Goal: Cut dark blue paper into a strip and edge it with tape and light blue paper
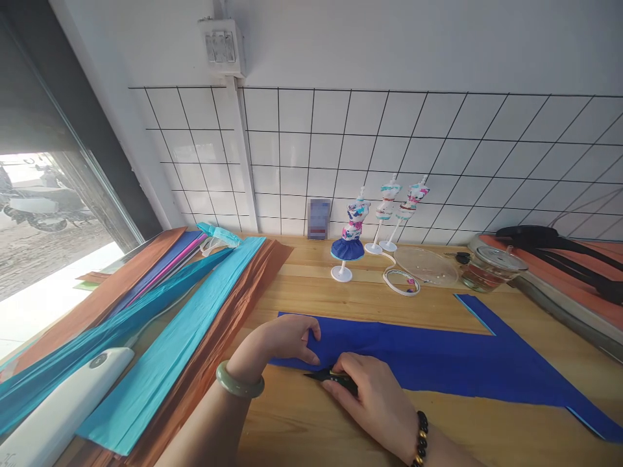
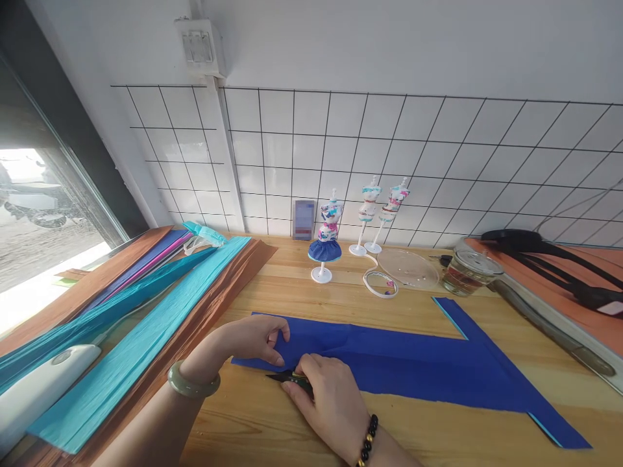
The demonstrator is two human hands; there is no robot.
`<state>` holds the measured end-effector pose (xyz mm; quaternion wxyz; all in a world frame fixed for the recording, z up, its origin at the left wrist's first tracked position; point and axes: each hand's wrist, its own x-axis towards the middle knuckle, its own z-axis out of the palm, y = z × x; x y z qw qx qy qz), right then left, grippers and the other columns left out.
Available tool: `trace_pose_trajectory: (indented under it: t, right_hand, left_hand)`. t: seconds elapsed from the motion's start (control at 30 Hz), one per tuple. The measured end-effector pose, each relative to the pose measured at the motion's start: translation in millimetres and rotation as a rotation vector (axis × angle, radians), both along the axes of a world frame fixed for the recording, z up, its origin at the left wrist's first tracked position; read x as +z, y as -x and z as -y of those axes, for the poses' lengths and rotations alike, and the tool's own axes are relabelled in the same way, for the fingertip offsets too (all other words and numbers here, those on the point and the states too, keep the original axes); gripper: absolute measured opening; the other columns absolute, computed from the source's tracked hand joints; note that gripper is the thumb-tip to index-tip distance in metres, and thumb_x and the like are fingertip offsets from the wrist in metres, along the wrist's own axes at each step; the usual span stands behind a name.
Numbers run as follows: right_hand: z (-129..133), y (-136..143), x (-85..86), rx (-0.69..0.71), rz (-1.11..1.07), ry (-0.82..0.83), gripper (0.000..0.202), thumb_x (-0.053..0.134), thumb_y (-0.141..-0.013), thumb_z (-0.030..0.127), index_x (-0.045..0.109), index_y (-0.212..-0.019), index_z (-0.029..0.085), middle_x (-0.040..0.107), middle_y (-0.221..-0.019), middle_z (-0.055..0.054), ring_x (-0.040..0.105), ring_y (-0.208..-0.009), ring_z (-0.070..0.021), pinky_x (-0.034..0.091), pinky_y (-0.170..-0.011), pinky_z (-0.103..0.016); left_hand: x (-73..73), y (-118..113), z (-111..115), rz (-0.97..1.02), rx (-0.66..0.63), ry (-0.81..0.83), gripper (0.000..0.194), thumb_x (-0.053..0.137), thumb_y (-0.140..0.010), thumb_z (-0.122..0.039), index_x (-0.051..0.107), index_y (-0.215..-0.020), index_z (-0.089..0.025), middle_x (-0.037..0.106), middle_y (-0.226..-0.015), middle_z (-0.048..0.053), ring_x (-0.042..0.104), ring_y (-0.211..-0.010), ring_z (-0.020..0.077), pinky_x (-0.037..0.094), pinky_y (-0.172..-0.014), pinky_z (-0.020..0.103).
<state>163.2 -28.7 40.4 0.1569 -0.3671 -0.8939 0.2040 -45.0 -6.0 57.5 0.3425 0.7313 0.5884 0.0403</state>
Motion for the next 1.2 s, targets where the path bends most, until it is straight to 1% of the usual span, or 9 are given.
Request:
trace_pose_trajectory:
  t: [0.17,0.3,0.63,0.83,1.07,1.2]
  right_hand:
    - [0,5,-0.2,-0.005,0.003,-0.001,0.013,0.052,-0.084,0.035,0.055,-0.08,0.022,0.063,-0.078,0.001,0.056,-0.072,-0.018,0.036,-0.064,-0.028]
    - [1,9,0.3,0.004,0.0,0.001,0.014,0.05,-0.085,0.034,0.055,-0.079,0.022,0.063,-0.077,0.001,0.057,-0.072,-0.0179,0.036,-0.064,-0.027]
    - [1,9,-3.6,-0.016,-0.027,-0.004,0.015,0.051,-0.086,0.033,0.055,-0.077,0.022,0.063,-0.075,0.002,0.057,-0.071,-0.0174,0.036,-0.065,-0.028]
    - [4,8,-2.4,-0.013,-0.018,-0.005,0.011,0.052,-0.084,0.033,0.055,-0.08,0.023,0.062,-0.077,0.001,0.057,-0.074,-0.018,0.036,-0.066,-0.028]
    - [5,15,-4.0,0.003,-0.01,-0.038,0.013,0.053,-0.084,0.034,0.055,-0.079,0.022,0.062,-0.076,0.001,0.057,-0.073,-0.0182,0.036,-0.064,-0.028]
    - [4,19,-4.7,0.004,-0.021,-0.045,0.012,0.053,-0.084,0.034,0.054,-0.08,0.022,0.062,-0.077,0.001,0.057,-0.073,-0.0182,0.036,-0.064,-0.028]
  left_hand:
    - [1.3,0,1,-0.008,-0.002,0.007,0.042,0.068,-0.058,-0.045,0.056,-0.095,-0.03,0.055,-0.077,-0.006,0.054,-0.068,0.0139,0.035,-0.05,0.021]
    - [1.6,0,0,-0.015,-0.005,0.008,0.041,0.068,-0.058,-0.044,0.055,-0.094,-0.03,0.055,-0.075,-0.006,0.054,-0.068,0.0137,0.035,-0.051,0.021]
    - [1.2,0,0,-0.011,-0.004,0.001,0.042,0.068,-0.058,-0.045,0.056,-0.094,-0.029,0.056,-0.075,-0.006,0.054,-0.068,0.0137,0.035,-0.05,0.02]
    - [1.4,0,0,-0.01,-0.011,-0.001,0.042,0.069,-0.058,-0.044,0.056,-0.096,-0.029,0.057,-0.075,-0.006,0.054,-0.068,0.0139,0.035,-0.051,0.021]
    - [-2.1,1,-1,-0.002,-0.007,0.005,0.041,0.067,-0.059,-0.042,0.056,-0.096,-0.029,0.058,-0.077,-0.006,0.055,-0.069,0.0138,0.036,-0.053,0.021]
    - [-3.9,2,-1,0.002,-0.004,0.01,0.041,0.068,-0.059,-0.041,0.055,-0.096,-0.03,0.058,-0.078,-0.006,0.055,-0.067,0.0136,0.036,-0.05,0.021]
